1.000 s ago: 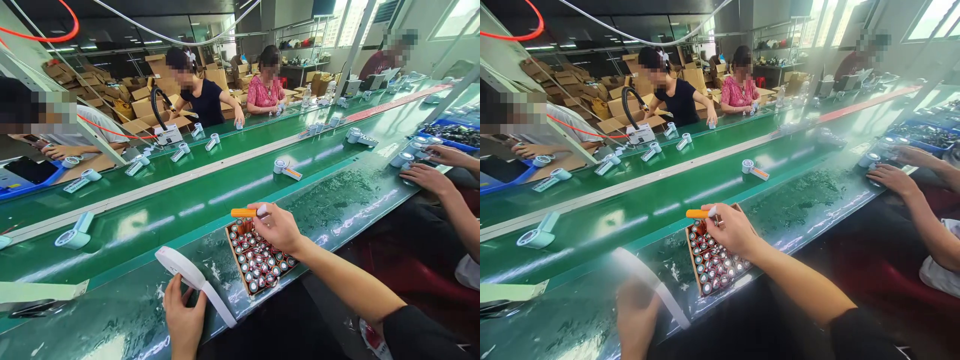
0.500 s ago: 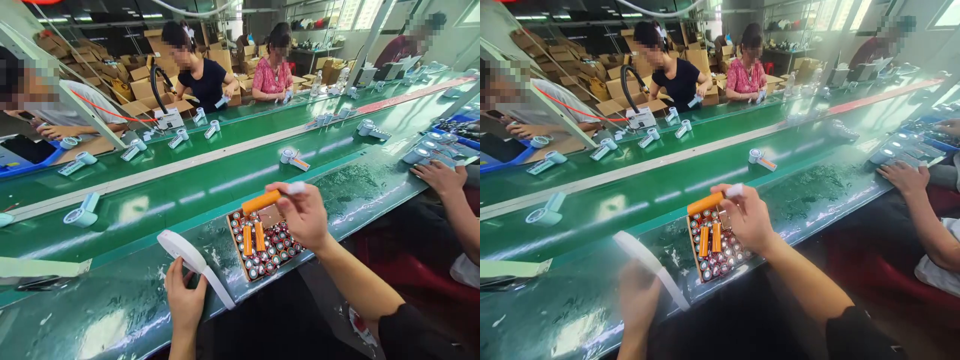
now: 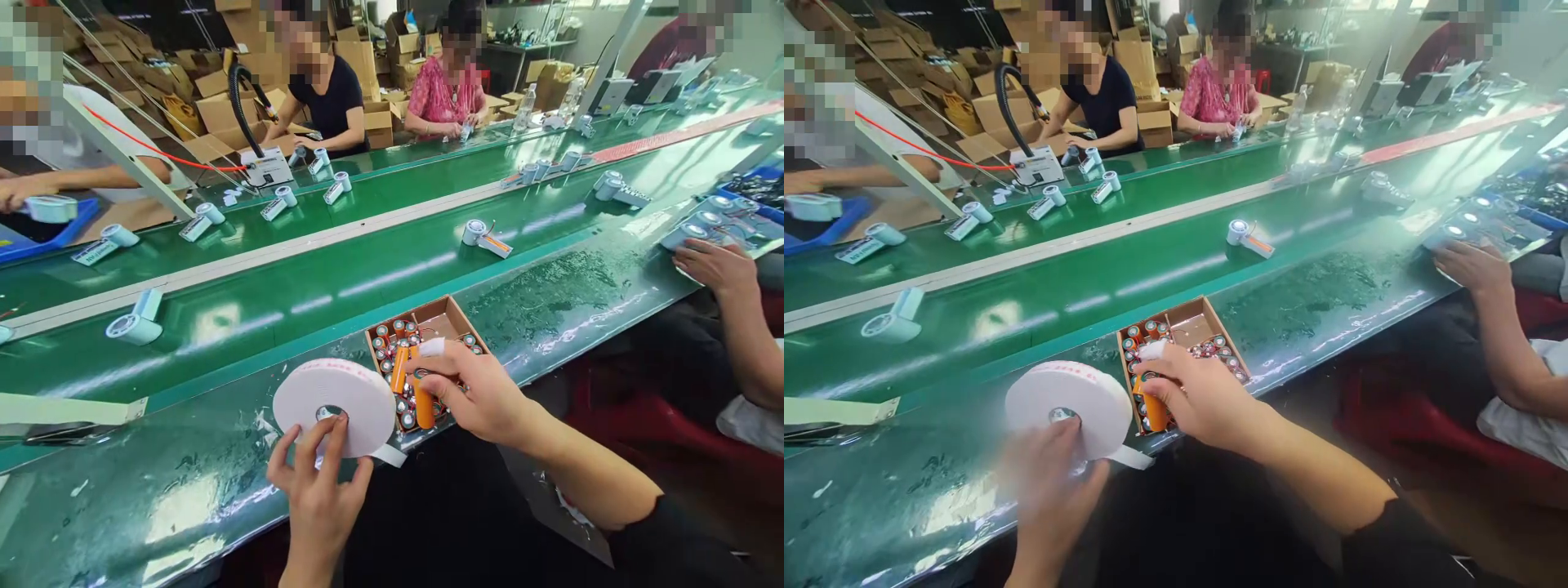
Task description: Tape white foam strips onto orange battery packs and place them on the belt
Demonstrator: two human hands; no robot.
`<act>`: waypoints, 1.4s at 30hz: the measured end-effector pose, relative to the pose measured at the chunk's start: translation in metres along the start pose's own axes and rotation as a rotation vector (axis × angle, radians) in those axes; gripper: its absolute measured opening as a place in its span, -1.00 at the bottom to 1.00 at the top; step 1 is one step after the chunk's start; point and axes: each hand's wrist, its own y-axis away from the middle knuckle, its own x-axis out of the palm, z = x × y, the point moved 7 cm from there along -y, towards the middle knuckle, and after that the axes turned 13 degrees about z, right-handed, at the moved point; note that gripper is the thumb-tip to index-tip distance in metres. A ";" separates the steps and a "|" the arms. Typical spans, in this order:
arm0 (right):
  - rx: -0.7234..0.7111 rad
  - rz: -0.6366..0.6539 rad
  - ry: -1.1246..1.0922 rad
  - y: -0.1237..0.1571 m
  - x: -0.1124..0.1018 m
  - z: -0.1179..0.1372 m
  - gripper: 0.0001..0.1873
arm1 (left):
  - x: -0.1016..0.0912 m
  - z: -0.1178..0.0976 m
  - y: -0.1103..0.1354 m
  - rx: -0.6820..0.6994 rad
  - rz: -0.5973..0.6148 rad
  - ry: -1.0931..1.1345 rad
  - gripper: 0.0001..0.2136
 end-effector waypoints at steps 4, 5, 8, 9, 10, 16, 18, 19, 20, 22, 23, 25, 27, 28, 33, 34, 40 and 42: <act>0.010 0.112 0.373 0.003 0.009 0.006 -0.70 | -0.003 -0.014 0.005 0.163 0.055 -0.041 -0.52; 0.002 0.134 0.420 0.003 0.012 0.006 -0.70 | -0.004 -0.015 0.006 0.172 0.070 -0.034 -0.52; 0.005 0.191 0.467 0.002 0.017 0.005 -0.79 | -0.003 -0.016 0.008 0.180 0.120 -0.029 -0.54; 0.015 0.199 0.456 0.002 0.017 0.005 -0.81 | -0.004 -0.017 0.008 0.191 0.124 -0.038 -0.54; 0.030 0.198 0.428 0.002 0.016 0.005 -0.81 | -0.005 -0.018 0.008 0.201 0.123 -0.050 -0.54; 0.119 0.235 -0.062 0.005 0.010 -0.002 -0.80 | -0.014 -0.021 0.008 0.248 0.084 -0.127 -0.54; 0.160 0.239 -0.081 0.007 0.009 -0.010 -0.85 | -0.014 -0.024 0.009 0.280 0.099 -0.160 -0.51; 0.178 0.245 -0.080 0.008 0.009 -0.014 -0.81 | -0.013 -0.025 0.009 0.291 0.113 -0.172 -0.49; 0.187 0.260 -0.109 0.008 0.009 -0.019 -0.78 | -0.012 -0.027 0.010 0.306 0.126 -0.179 -0.47; 0.172 0.265 -0.322 0.008 0.012 -0.027 -0.83 | -0.011 -0.033 0.012 0.337 0.129 -0.173 -0.46; 0.154 0.232 -0.483 0.007 0.012 -0.030 -0.86 | -0.011 -0.036 0.013 0.341 0.114 -0.167 -0.47; 0.111 0.061 -0.808 0.006 0.011 -0.035 -0.75 | -0.011 -0.041 0.014 0.320 0.054 -0.171 -0.48; 0.068 -0.205 -1.045 0.007 0.013 -0.039 -0.60 | -0.011 -0.048 0.014 0.300 -0.029 -0.205 -0.45; 0.042 -0.347 -1.126 0.010 0.017 -0.039 -0.57 | -0.010 -0.052 0.015 0.299 -0.071 -0.226 -0.41; -0.075 -0.790 -1.276 0.023 0.047 -0.032 -0.54 | -0.002 -0.074 0.016 0.203 -0.181 -0.236 -0.24; -0.074 -0.786 -1.275 0.022 0.049 -0.031 -0.53 | -0.001 -0.076 0.016 0.186 -0.170 -0.219 -0.23; -0.176 -0.773 -1.028 0.030 -0.053 -0.051 -0.55 | -0.018 -0.005 0.003 -0.049 -0.144 -0.231 -0.36; -0.304 -0.939 -0.846 0.047 -0.113 -0.073 -0.67 | -0.032 0.058 0.006 -0.271 -0.132 -0.270 -0.42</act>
